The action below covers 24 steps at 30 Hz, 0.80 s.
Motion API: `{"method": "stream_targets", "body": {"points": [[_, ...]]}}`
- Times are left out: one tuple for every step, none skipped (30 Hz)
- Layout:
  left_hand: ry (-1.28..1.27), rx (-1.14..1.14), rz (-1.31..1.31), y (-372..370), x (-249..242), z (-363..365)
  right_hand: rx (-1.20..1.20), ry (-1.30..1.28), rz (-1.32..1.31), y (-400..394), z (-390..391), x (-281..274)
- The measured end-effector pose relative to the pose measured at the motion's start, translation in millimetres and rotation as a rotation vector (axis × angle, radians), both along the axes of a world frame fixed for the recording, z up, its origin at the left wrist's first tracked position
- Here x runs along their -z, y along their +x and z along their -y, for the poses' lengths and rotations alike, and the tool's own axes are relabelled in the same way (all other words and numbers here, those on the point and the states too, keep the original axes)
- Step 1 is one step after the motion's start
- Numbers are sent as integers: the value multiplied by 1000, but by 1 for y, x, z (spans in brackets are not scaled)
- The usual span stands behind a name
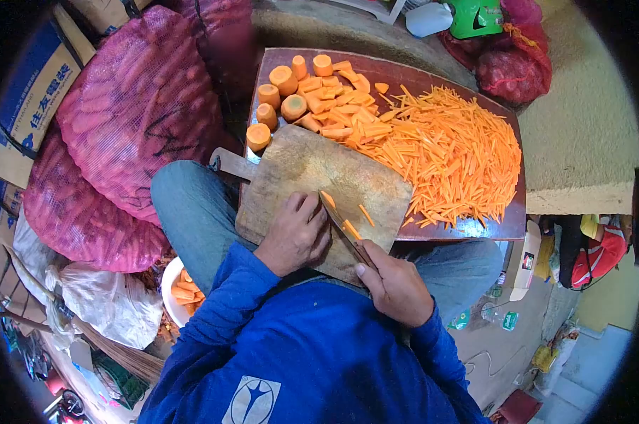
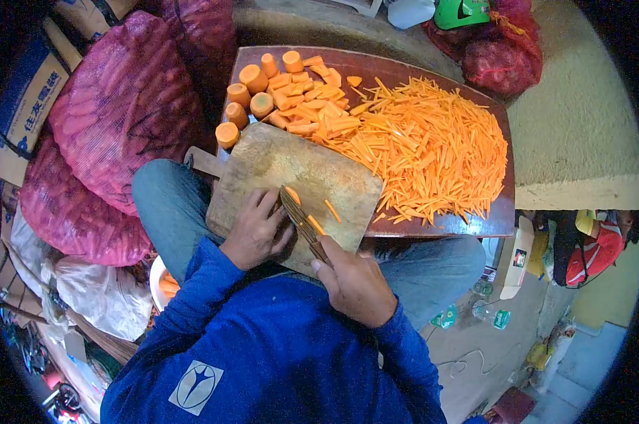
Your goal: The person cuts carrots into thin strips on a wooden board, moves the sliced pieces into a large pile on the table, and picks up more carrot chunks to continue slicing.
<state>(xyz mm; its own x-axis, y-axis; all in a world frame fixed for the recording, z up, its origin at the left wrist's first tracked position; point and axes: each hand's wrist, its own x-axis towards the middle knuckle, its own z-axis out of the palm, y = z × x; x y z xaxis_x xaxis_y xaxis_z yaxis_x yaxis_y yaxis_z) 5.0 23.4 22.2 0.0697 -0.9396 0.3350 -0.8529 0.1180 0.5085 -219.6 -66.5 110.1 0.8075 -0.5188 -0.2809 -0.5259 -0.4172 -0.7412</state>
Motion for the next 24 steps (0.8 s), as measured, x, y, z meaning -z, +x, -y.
{"method": "stream_targets", "body": {"points": [[-40,20,13,0,1,1,-22,-27,22,-3,1,0],[-82,39,27,0,2,2,-44,-55,45,-4,2,1],[-81,37,24,0,3,3,-45,-54,42,-2,3,3],[-98,41,40,0,4,3,-28,-28,32,2,3,7],[-117,44,58,1,5,4,-11,-3,22,6,3,11],[-117,45,56,2,7,3,-10,-3,21,15,5,16],[-91,58,51,3,7,0,-7,28,-14,26,7,19],[-74,69,52,5,8,0,-7,50,-44,32,11,23],[-83,70,56,5,9,1,-5,41,-40,33,12,25],[-92,59,29,4,11,0,-3,29,19,34,12,28],[-100,45,3,6,13,0,-4,18,79,36,13,29],[-103,42,5,8,13,0,-8,16,80,34,11,25],[-119,32,-29,7,13,1,29,51,83,28,9,18],[-132,20,-68,6,15,0,65,91,80,24,6,14],[-125,13,-79,6,18,-2,60,98,69,23,3,14],[-123,7,-65,6,22,-3,43,64,40,22,0,14],[-126,6,-49,6,23,-2,29,25,16,22,-1,13],[-129,7,-53,7,23,-2,30,21,11,25,1,18],[-105,13,-52,8,21,-3,21,26,-2,32,5,28],[-79,18,-50,8,19,-4,11,32,-15,36,8,32],[-85,16,-49,8,17,-4,9,27,-14,38,10,31],[-91,21,-49,8,16,-4,5,36,-4,39,11,29],[-97,25,-48,10,15,-4,0,46,7,41,11,28],[-97,22,-49,12,15,-4,-2,46,6,38,11,22]]}}
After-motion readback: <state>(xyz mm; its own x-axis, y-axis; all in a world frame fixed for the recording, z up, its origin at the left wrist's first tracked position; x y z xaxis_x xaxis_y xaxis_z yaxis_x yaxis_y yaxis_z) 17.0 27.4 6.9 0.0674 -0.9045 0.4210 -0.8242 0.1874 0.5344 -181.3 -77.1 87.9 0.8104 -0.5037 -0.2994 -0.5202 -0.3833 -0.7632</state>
